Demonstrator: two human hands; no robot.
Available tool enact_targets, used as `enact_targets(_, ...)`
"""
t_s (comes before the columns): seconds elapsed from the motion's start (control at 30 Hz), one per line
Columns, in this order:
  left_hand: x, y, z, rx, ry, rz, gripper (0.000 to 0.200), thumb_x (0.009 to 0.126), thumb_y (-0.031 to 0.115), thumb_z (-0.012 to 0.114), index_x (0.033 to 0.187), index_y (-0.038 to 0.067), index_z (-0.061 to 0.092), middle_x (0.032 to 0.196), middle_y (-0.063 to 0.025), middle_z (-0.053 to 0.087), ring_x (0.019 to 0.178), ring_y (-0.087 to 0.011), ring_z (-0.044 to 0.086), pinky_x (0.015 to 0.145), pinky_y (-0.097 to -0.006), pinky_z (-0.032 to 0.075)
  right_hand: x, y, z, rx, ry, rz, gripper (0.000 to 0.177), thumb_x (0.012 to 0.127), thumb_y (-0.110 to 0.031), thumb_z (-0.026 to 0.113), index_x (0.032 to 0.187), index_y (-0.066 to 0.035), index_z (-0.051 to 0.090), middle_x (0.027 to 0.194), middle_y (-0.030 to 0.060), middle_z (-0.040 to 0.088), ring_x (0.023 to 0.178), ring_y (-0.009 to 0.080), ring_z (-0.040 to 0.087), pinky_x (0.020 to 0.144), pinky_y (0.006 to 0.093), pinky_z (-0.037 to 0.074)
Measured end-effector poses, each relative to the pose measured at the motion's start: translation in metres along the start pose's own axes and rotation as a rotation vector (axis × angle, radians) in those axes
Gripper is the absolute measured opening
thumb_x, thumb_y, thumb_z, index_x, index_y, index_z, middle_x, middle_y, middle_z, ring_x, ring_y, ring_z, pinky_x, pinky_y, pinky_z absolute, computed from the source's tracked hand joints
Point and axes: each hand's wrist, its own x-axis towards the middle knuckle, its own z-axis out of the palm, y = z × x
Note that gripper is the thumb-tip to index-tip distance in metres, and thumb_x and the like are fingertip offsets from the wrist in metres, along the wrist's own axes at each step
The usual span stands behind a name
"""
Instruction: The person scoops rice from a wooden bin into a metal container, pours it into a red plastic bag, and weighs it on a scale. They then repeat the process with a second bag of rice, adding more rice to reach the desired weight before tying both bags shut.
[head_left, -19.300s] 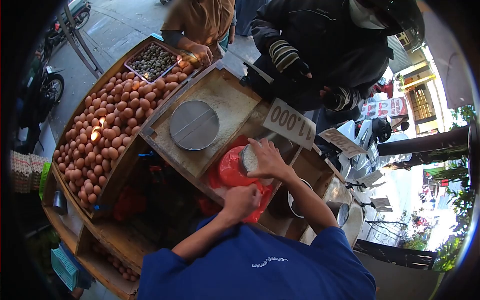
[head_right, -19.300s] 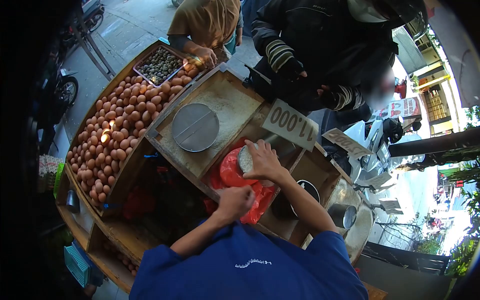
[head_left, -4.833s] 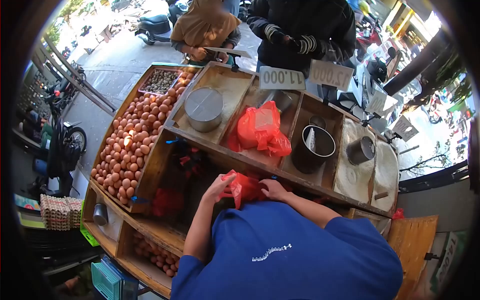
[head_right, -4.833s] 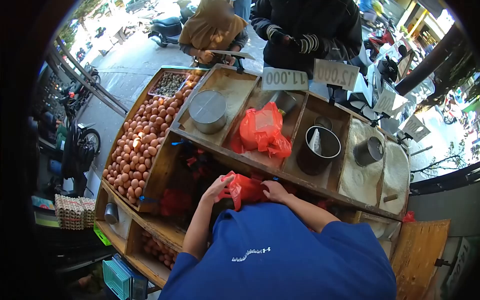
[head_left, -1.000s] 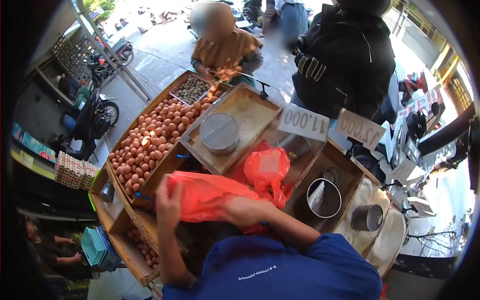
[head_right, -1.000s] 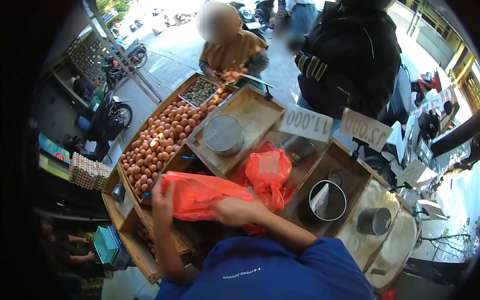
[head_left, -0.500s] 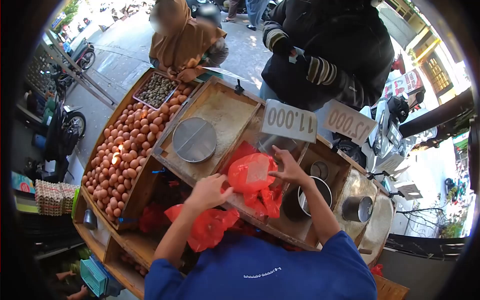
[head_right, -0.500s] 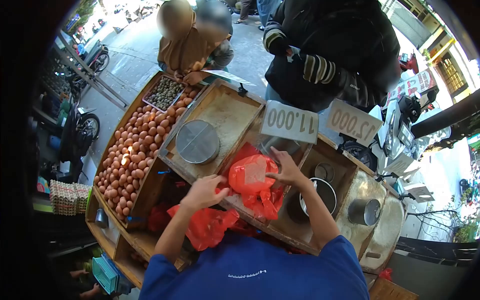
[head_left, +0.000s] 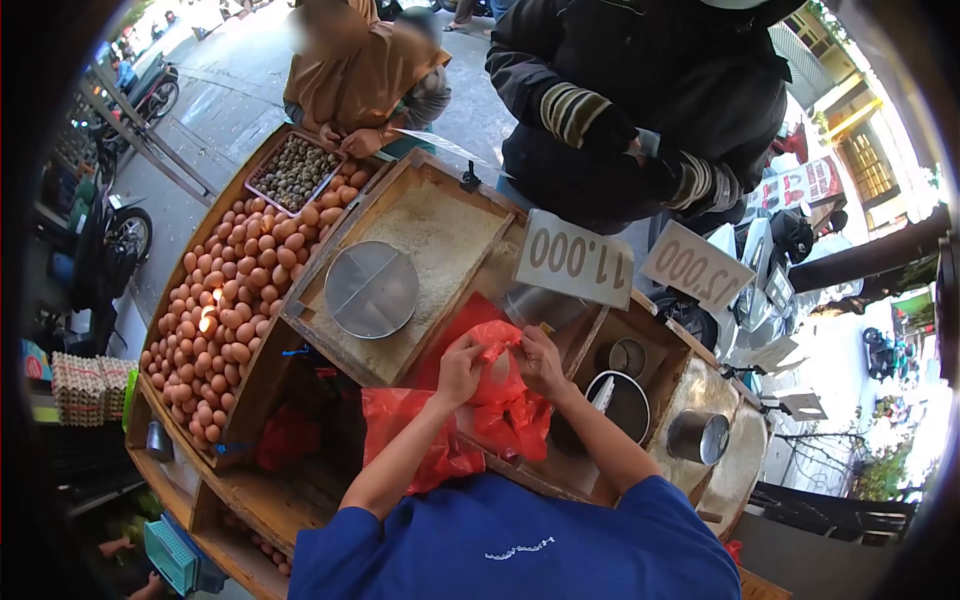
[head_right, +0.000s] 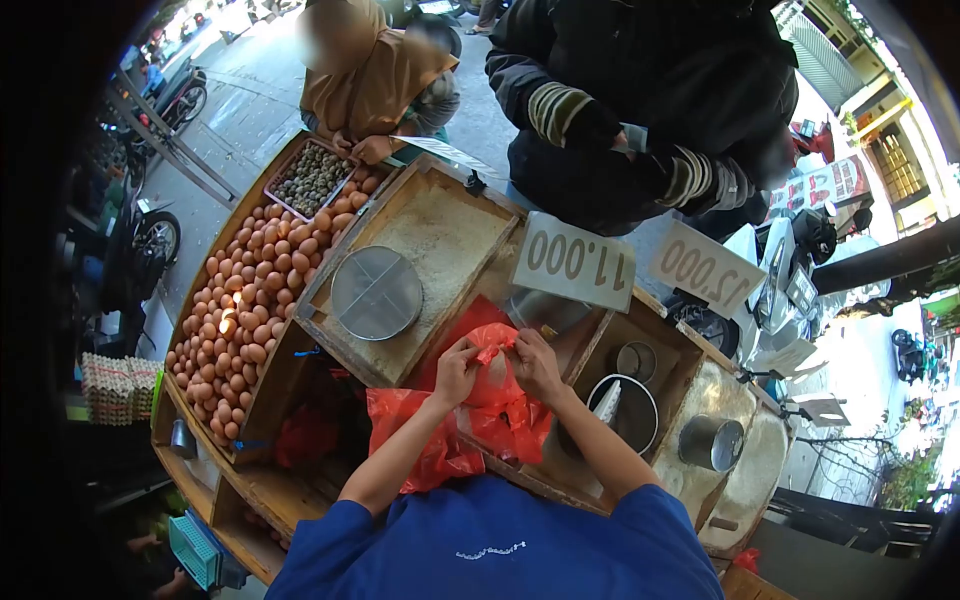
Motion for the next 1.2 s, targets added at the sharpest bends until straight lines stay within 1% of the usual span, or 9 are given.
enact_targets(0.33, -0.004, 0.013, 0.003, 0.022, 0.053, -0.064, 0.014, 0.08, 0.005, 0.061, 0.093, 0.004, 0.066, 0.082, -0.0106, 0.058, 0.075, -0.0291, 0.061, 0.063, -0.0344, 0.048, 0.005, -0.037, -0.032, -0.093, 0.108, 0.039, 0.015, 0.084, -0.013, 0.059, 0.09, 0.001, 0.058, 0.09, 0.0157, 0.054, 0.085, 0.033, 0.054, 0.074, 0.0391, 0.044)
enact_targets(0.43, -0.008, 0.011, 0.013, -0.105, 0.137, 0.038, 0.011, 0.085, 0.01, 0.06, 0.092, 0.003, 0.065, 0.085, -0.011, 0.06, 0.074, -0.0305, 0.061, 0.065, -0.0329, 0.048, 0.0, -0.005, -0.001, 0.256, 0.169, -0.031, 0.016, 0.086, -0.014, 0.058, 0.089, 0.002, 0.057, 0.087, 0.0148, 0.057, 0.079, 0.0307, 0.055, 0.073, 0.0361, 0.045)
enact_targets(0.5, -0.009, 0.002, 0.02, -0.123, 0.105, -0.013, 0.013, 0.085, 0.009, 0.06, 0.096, 0.002, 0.063, 0.085, -0.0109, 0.061, 0.074, -0.028, 0.062, 0.066, -0.032, 0.048, -0.003, 0.002, 0.021, 0.451, -0.017, 0.282, 0.015, 0.092, -0.013, 0.052, 0.087, 0.001, 0.054, 0.073, 0.0089, 0.057, 0.072, 0.0175, 0.058, 0.068, 0.0289, 0.046)
enact_targets(0.6, -0.014, -0.002, 0.026, -0.198, 0.1, -0.213, 0.016, 0.086, 0.007, 0.059, 0.101, 0.001, 0.06, 0.085, -0.0094, 0.063, 0.076, -0.0209, 0.063, 0.068, -0.0302, 0.048, 0.011, 0.0, 0.031, 0.35, -0.119, 0.322, 0.022, 0.096, -0.018, 0.046, 0.086, 0.0, 0.052, 0.068, 0.0087, 0.056, 0.067, 0.0126, 0.056, 0.06, 0.0255, 0.043)
enact_targets(0.7, -0.009, -0.005, 0.026, -0.378, 0.14, -0.391, 0.019, 0.087, 0.003, 0.059, 0.105, 0.0, 0.055, 0.085, -0.0064, 0.064, 0.08, -0.0136, 0.062, 0.07, -0.0282, 0.049, 0.015, 0.001, 0.035, 0.533, -0.142, 0.422, 0.033, 0.099, -0.028, 0.039, 0.085, -0.001, 0.051, 0.065, 0.0149, 0.055, 0.058, 0.0258, 0.054, 0.056, 0.0334, 0.041)
enact_targets(0.83, -0.004, -0.017, 0.029, -0.762, -0.019, -0.339, 0.02, 0.087, 0.001, 0.059, 0.105, 0.0, 0.051, 0.091, -0.0034, 0.063, 0.085, -0.0099, 0.06, 0.071, -0.0242, 0.048, 0.018, 0.002, 0.029, 0.361, -0.22, 0.365, 0.042, 0.1, -0.037, 0.029, 0.098, -0.003, 0.053, 0.061, 0.013, 0.055, 0.058, 0.0266, 0.056, 0.058, 0.0357, 0.042)
enact_targets(1.0, -0.004, -0.004, 0.018, -0.818, -0.098, -0.496, 0.027, 0.085, 0.0, 0.061, 0.11, 0.002, 0.051, 0.095, -0.0037, 0.062, 0.086, -0.0095, 0.06, 0.071, -0.0225, 0.048, 0.016, 0.004, 0.032, 0.333, -0.225, 0.257, 0.067, 0.095, -0.056, 0.019, 0.13, -0.003, 0.042, 0.094, 0.0223, 0.063, 0.088, 0.0367, 0.059, 0.082, 0.0432, 0.042)
enact_targets(1.1, 0.004, -0.019, 0.02, -0.793, -0.155, -0.483, 0.028, 0.083, 0.0, 0.063, 0.109, 0.003, 0.053, 0.093, -0.0033, 0.062, 0.082, -0.0097, 0.06, 0.07, -0.0223, 0.047, 0.015, 0.005, 0.029, 0.226, -0.307, 0.185, 0.071, 0.093, -0.058, 0.022, 0.136, -0.003, 0.035, 0.116, 0.0237, 0.056, 0.099, 0.0387, 0.056, 0.091, 0.044, 0.038)
enact_targets(1.2, 0.008, -0.032, 0.023, -0.703, -0.228, -0.435, 0.023, 0.08, 0.002, 0.066, 0.101, 0.004, 0.056, 0.091, -0.0012, 0.062, 0.079, -0.0081, 0.058, 0.068, -0.0229, 0.047, 0.013, -0.005, 0.023, 0.282, -0.237, 0.193, 0.059, 0.095, -0.049, 0.035, 0.131, -0.002, 0.04, 0.115, 0.0203, 0.057, 0.096, 0.0353, 0.058, 0.091, 0.0426, 0.04)
